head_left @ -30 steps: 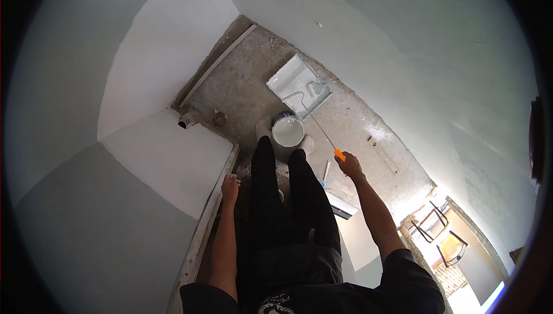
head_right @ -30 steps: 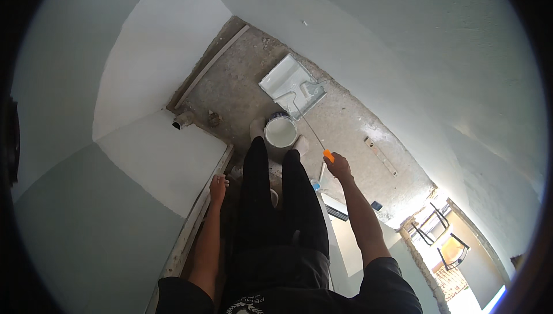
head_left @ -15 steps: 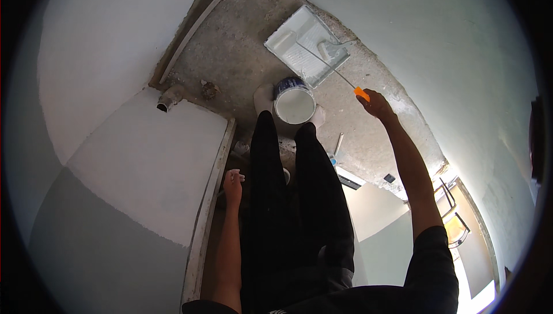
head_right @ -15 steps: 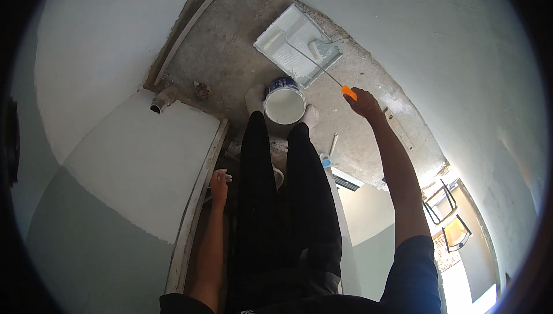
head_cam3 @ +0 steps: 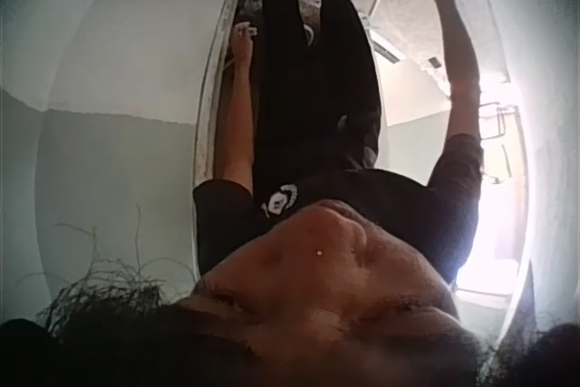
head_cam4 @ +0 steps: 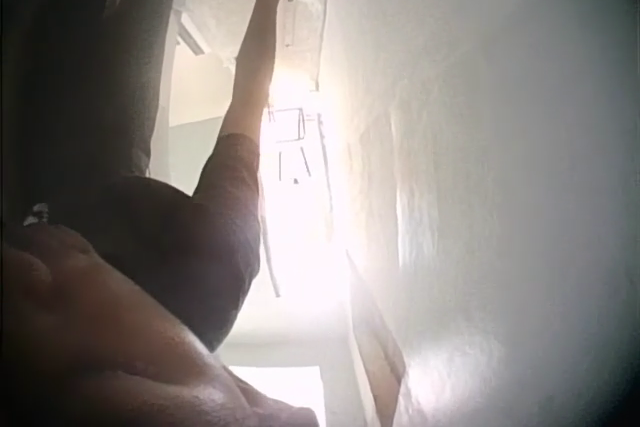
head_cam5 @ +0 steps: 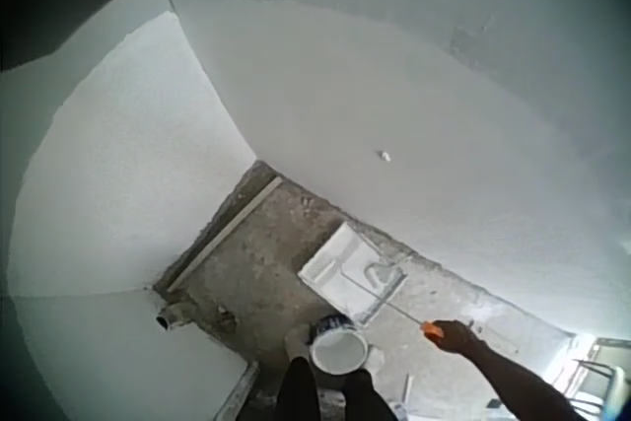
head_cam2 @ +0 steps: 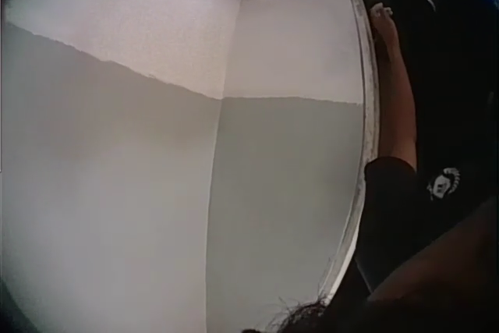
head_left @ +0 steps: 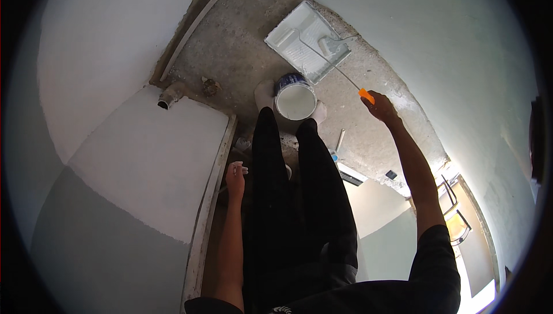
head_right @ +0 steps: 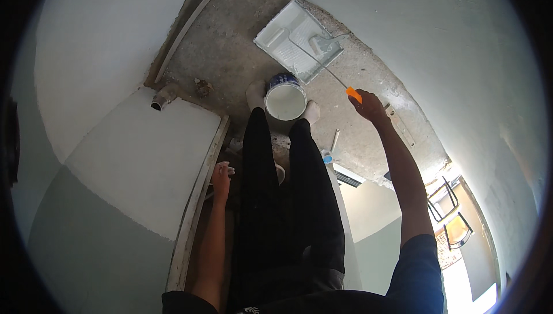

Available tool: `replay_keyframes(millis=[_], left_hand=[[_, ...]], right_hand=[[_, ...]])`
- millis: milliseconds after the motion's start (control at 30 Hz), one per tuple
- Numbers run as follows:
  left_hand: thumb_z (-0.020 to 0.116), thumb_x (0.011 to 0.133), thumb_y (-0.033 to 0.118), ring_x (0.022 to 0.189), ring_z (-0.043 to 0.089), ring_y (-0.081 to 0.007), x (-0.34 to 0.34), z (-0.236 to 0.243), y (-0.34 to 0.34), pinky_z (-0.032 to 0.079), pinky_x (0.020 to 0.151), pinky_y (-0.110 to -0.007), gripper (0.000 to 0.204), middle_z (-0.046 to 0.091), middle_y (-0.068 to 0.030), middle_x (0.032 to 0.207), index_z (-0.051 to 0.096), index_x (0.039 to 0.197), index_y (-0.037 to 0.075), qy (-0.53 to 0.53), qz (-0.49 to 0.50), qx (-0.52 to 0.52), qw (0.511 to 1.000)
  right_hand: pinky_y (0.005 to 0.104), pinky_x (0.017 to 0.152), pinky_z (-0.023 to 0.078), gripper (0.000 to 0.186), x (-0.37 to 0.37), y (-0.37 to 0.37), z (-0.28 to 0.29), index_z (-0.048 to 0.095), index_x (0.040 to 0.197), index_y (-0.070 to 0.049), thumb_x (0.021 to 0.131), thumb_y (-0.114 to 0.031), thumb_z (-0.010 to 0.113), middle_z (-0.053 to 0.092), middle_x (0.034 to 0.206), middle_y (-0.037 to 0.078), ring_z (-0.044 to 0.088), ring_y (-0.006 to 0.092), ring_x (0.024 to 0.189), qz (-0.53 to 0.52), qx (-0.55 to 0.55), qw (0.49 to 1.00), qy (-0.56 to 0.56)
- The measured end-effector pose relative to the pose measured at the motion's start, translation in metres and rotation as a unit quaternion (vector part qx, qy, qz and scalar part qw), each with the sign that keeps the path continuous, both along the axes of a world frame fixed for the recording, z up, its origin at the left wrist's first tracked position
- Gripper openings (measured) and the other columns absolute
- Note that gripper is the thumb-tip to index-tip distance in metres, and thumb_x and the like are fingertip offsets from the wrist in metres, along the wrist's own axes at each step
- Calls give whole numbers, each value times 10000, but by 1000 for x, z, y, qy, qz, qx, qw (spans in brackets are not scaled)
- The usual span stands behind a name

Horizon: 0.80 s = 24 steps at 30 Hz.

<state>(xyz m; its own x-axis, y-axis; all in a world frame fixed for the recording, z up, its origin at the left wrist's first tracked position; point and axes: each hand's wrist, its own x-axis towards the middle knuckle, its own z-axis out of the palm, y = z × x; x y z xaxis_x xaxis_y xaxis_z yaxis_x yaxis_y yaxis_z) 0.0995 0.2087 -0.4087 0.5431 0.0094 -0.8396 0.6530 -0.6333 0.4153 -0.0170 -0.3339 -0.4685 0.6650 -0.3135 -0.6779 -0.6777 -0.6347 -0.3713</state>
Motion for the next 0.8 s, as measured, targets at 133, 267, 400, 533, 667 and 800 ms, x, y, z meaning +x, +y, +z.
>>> replay_keyframes(millis=[133,267,400,533,667,800], left_hand=[[468,997,358,815,652,-129,-5,4,7,454,620,-294,315,662,-32,910,592,1112,91,5,-26,-3,1000],[467,995,365,819,652,-129,-8,10,11,455,623,-292,326,661,-31,911,590,1115,88,23,-30,9,999],[459,995,357,821,654,-130,-12,11,16,454,621,-291,324,662,-34,912,589,1119,87,12,-23,8,1000],[458,996,338,820,653,-125,-19,6,21,449,613,-283,313,663,-34,914,590,1121,83,8,-17,6,1000],[473,1011,229,806,633,-163,-28,6,3,539,731,-299,266,621,-96,906,584,1058,-8,26,0,-6,1000],[457,999,326,817,650,-121,-33,4,10,441,609,-273,308,666,-35,923,589,1128,80,29,-28,-4,999]], right_hand=[[484,731,521,394,8,12,-26,621,1005,-42,933,-427,582,674,845,213,656,414,831,-4,-15,1000,-7],[491,742,526,390,-27,22,-21,615,1045,-54,939,-426,562,681,873,216,659,411,845,-9,-32,999,42],[501,733,525,387,-57,30,-2,614,1068,-64,942,-425,560,680,856,223,663,417,825,-32,-33,999,18],[499,727,523,376,-43,34,-1,618,1058,-65,943,-420,565,681,835,219,664,418,810,-39,-6,999,12],[496,723,522,369,-27,20,-16,622,1023,-58,941,-415,573,680,823,217,664,417,802,-36,-12,999,-17],[493,721,528,369,-10,14,-36,623,990,-56,935,-417,579,682,847,212,668,405,810,-9,-48,998,-36]])
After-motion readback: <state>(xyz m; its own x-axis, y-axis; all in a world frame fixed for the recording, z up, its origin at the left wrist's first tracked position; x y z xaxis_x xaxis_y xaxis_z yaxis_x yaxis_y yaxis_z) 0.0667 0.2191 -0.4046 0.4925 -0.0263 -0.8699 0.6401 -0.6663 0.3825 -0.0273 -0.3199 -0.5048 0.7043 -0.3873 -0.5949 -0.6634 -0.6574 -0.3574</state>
